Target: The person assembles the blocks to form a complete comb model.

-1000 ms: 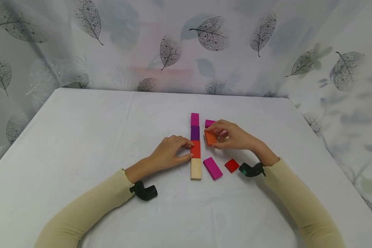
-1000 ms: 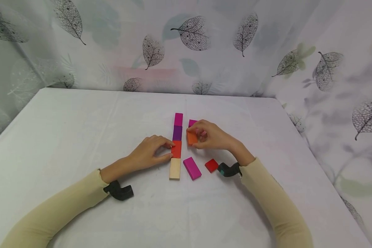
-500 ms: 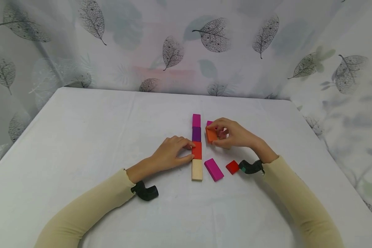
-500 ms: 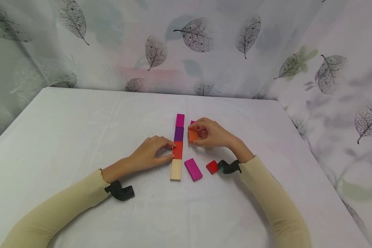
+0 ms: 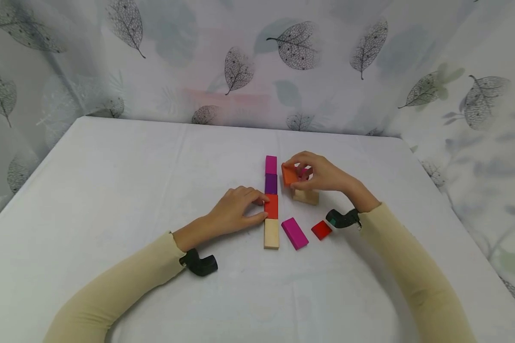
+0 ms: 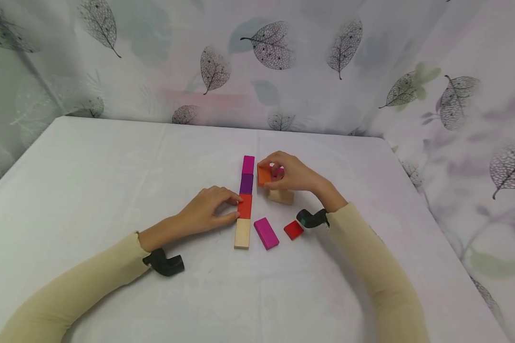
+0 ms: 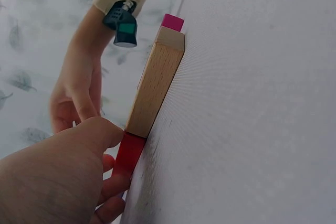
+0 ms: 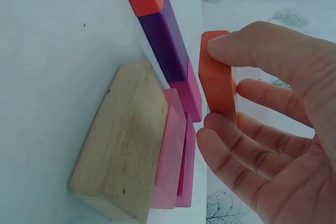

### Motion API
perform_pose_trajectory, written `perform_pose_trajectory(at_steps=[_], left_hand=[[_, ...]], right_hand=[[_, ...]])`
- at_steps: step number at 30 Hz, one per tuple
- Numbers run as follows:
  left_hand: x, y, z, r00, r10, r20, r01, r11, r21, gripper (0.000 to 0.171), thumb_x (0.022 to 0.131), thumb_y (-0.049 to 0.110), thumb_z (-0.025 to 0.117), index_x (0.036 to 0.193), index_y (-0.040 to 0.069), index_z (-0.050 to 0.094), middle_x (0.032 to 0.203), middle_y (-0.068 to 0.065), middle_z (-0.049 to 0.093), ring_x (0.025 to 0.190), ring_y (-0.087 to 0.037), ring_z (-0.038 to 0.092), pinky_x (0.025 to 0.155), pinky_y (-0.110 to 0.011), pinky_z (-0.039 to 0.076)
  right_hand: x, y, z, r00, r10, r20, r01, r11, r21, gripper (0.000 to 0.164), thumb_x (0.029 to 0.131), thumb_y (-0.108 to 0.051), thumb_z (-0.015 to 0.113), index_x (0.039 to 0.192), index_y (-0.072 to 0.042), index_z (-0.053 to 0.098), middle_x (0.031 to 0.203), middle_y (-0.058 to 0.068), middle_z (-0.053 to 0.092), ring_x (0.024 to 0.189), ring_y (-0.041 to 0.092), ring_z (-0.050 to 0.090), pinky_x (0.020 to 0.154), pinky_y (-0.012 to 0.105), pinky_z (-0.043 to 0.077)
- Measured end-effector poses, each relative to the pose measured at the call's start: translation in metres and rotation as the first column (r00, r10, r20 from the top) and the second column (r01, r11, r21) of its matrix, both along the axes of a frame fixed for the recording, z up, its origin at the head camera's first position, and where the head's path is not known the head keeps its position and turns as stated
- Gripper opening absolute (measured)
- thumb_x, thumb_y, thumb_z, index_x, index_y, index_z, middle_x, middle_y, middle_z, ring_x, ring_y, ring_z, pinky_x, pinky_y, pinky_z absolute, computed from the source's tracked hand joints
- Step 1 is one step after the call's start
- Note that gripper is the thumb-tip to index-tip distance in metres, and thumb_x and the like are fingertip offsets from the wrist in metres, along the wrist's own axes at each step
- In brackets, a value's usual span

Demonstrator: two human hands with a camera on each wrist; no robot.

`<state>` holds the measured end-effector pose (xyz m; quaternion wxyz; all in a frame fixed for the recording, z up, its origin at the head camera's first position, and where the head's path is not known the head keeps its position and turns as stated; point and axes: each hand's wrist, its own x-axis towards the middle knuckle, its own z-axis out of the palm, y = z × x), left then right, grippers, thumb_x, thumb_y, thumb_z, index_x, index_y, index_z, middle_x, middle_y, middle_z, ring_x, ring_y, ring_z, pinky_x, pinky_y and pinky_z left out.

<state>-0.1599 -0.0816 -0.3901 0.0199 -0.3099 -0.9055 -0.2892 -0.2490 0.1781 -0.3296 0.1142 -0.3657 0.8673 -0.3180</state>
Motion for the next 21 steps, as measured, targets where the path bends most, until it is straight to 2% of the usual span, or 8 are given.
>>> perform_pose_trajectory(at_steps=[8,21], left_hand=[[-0.001,0.0,0.0,1.0,0.003,0.002,-0.003,1.0,0.003,0.033,0.09,0.032,0.068,0.117,0.015,0.064,0.106,0.002,0.066,0.105,-0.016,0.058,0.09,-0.04,0.042],[-0.002,-0.001,0.0,1.0,0.0,0.009,0.0,1.0,-0.009,0.033,0.091,0.033,0.067,0.119,0.016,0.063,0.107,0.003,0.065,0.106,-0.015,0.056,0.09,-0.04,0.042]], right_hand=[[-0.011,-0.005,-0.001,1.0,-0.003,0.02,0.003,1.0,0.006,0.051,0.081,-0.009,0.078,0.127,-0.001,0.058,0.124,0.017,0.054,0.105,0.031,0.059,0.086,0.043,0.054],[-0.029,-0.014,-0.001,0.999,-0.033,0.035,0.033,0.999,0.01,0.051,0.083,-0.006,0.076,0.129,0.002,0.056,0.125,0.02,0.053,0.103,0.033,0.06,0.089,0.047,0.053]])
